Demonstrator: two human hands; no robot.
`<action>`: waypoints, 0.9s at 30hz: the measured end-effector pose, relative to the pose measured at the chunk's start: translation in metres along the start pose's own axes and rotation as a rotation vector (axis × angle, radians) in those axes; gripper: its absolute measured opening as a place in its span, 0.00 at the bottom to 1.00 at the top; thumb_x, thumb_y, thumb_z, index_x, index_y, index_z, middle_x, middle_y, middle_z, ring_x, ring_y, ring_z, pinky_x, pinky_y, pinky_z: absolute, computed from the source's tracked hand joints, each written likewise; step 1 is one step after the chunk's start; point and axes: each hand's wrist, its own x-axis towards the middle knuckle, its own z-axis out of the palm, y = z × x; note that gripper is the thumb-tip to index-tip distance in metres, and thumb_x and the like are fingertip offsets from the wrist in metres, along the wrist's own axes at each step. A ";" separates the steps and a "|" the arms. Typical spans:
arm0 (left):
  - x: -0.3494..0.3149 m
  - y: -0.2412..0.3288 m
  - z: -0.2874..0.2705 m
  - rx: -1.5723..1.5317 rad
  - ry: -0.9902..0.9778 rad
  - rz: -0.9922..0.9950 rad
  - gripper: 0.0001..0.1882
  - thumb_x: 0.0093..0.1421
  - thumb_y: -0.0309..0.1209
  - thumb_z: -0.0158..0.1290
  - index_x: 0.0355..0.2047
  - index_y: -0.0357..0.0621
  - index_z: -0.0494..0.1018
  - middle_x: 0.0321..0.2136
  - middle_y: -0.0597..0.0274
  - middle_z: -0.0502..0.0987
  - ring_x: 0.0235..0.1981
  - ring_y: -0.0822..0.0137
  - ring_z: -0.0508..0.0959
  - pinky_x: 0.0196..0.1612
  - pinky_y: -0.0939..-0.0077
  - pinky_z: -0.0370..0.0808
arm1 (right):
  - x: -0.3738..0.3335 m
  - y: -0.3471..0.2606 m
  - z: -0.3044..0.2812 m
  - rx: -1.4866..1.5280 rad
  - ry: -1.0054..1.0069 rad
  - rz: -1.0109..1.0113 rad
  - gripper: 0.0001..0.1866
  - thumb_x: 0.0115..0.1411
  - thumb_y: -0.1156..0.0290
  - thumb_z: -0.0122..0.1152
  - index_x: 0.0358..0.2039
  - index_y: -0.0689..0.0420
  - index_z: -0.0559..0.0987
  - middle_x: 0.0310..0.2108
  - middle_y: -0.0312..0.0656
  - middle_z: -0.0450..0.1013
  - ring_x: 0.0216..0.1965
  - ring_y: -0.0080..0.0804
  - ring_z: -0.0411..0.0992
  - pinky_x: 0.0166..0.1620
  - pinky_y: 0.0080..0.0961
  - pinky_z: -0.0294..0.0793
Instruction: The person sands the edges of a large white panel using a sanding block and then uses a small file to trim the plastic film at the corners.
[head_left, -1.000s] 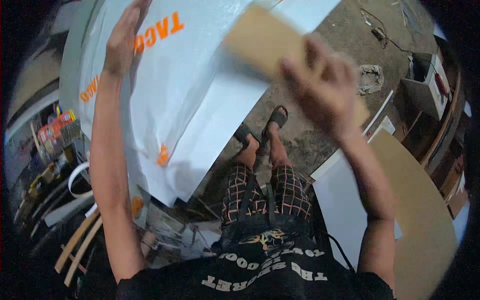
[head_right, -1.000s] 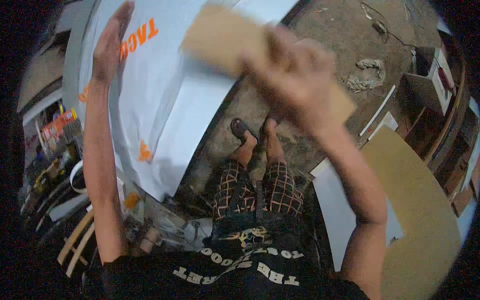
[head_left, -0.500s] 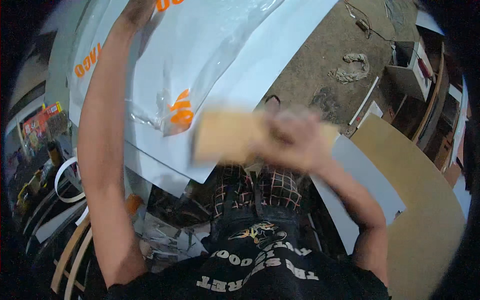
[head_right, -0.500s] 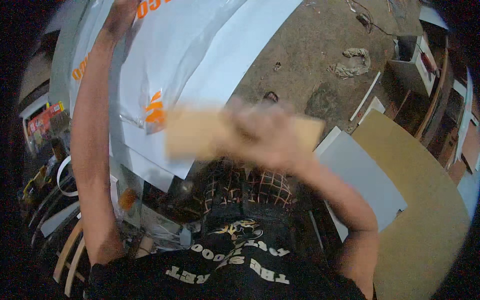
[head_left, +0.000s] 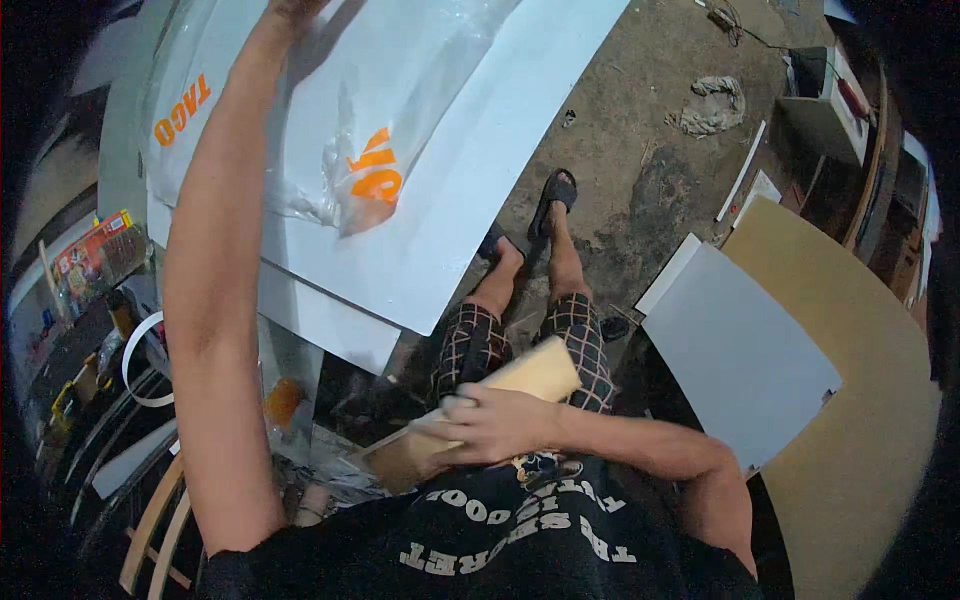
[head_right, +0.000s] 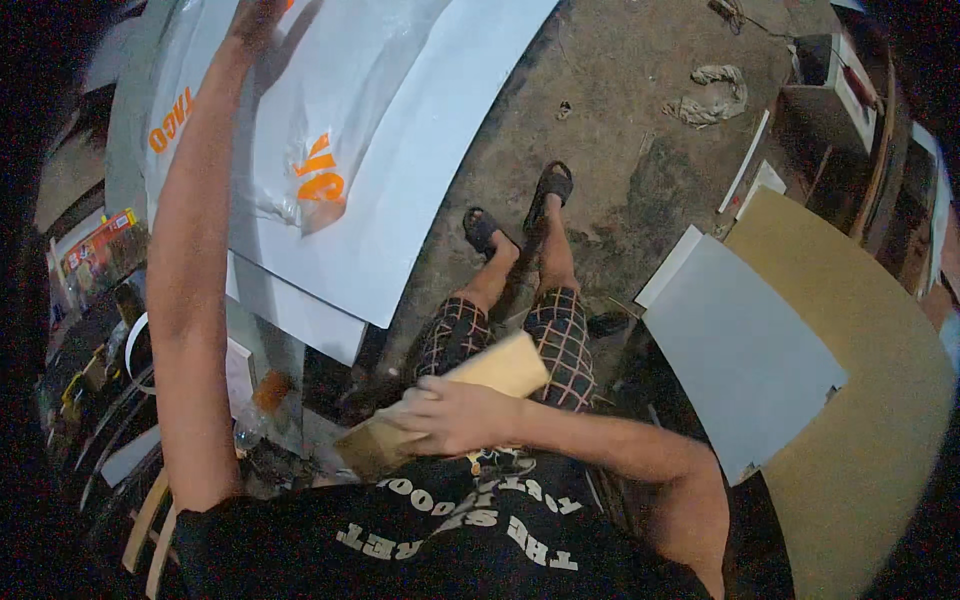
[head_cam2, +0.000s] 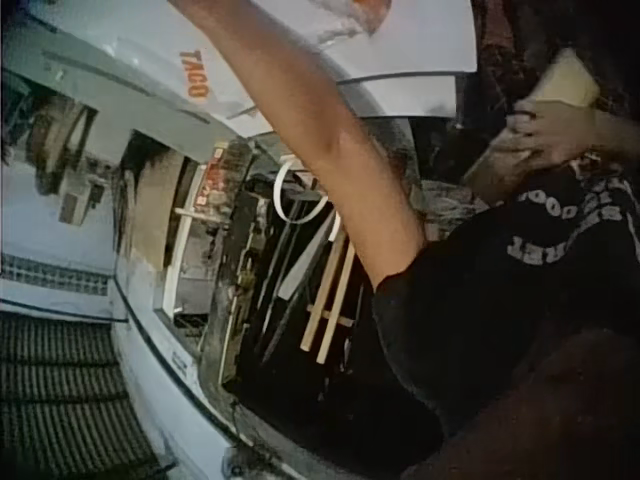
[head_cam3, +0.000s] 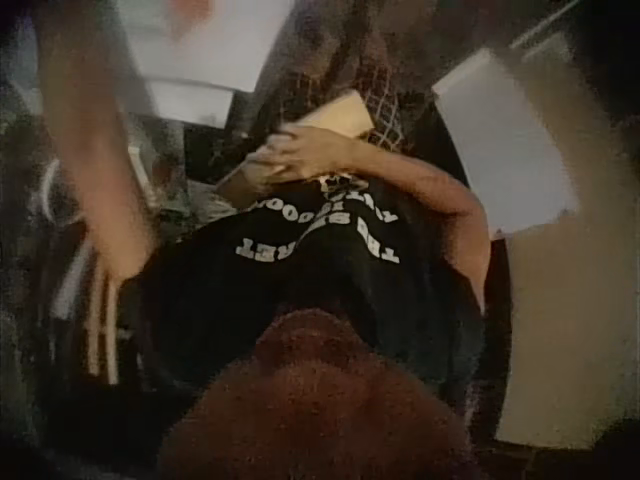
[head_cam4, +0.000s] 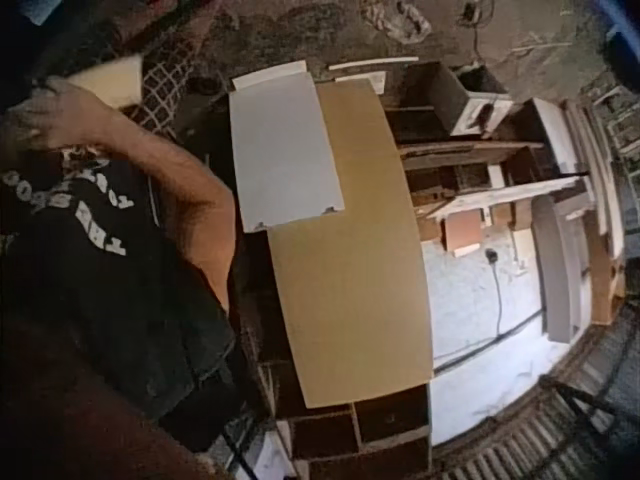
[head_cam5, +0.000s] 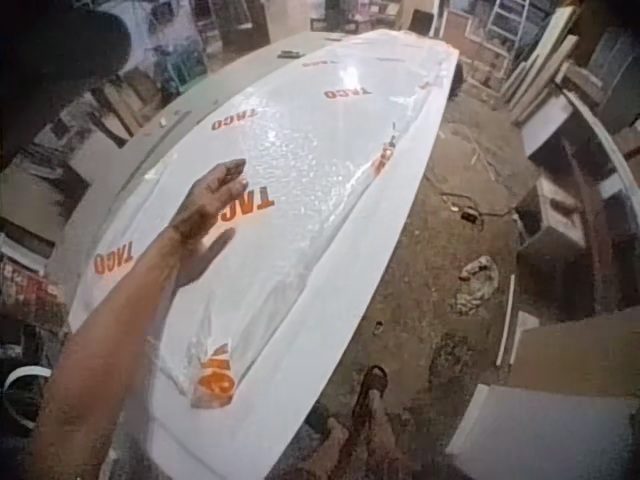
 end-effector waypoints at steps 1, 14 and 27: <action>-0.002 -0.006 0.011 0.107 -0.042 0.041 0.40 0.66 0.48 0.58 0.73 0.44 0.59 0.71 0.43 0.62 0.73 0.50 0.61 0.74 0.55 0.57 | -0.019 -0.008 -0.006 -0.010 0.000 0.023 0.24 0.59 0.55 0.61 0.57 0.39 0.81 0.65 0.46 0.69 0.57 0.41 0.70 0.56 0.43 0.69; -0.303 -0.031 0.050 1.203 -0.548 0.498 0.37 0.68 0.41 0.53 0.74 0.42 0.59 0.76 0.55 0.57 0.77 0.54 0.54 0.78 0.51 0.42 | -0.194 -0.012 -0.002 -0.172 0.234 1.058 0.24 0.55 0.56 0.73 0.54 0.39 0.86 0.61 0.49 0.73 0.45 0.49 0.71 0.49 0.42 0.67; -0.125 -0.024 0.151 1.064 -0.234 0.816 0.39 0.67 0.47 0.53 0.71 0.36 0.59 0.71 0.42 0.62 0.71 0.45 0.62 0.73 0.47 0.57 | -0.227 0.009 0.018 -0.238 0.498 1.313 0.23 0.57 0.62 0.74 0.54 0.48 0.85 0.61 0.56 0.74 0.53 0.56 0.73 0.56 0.46 0.70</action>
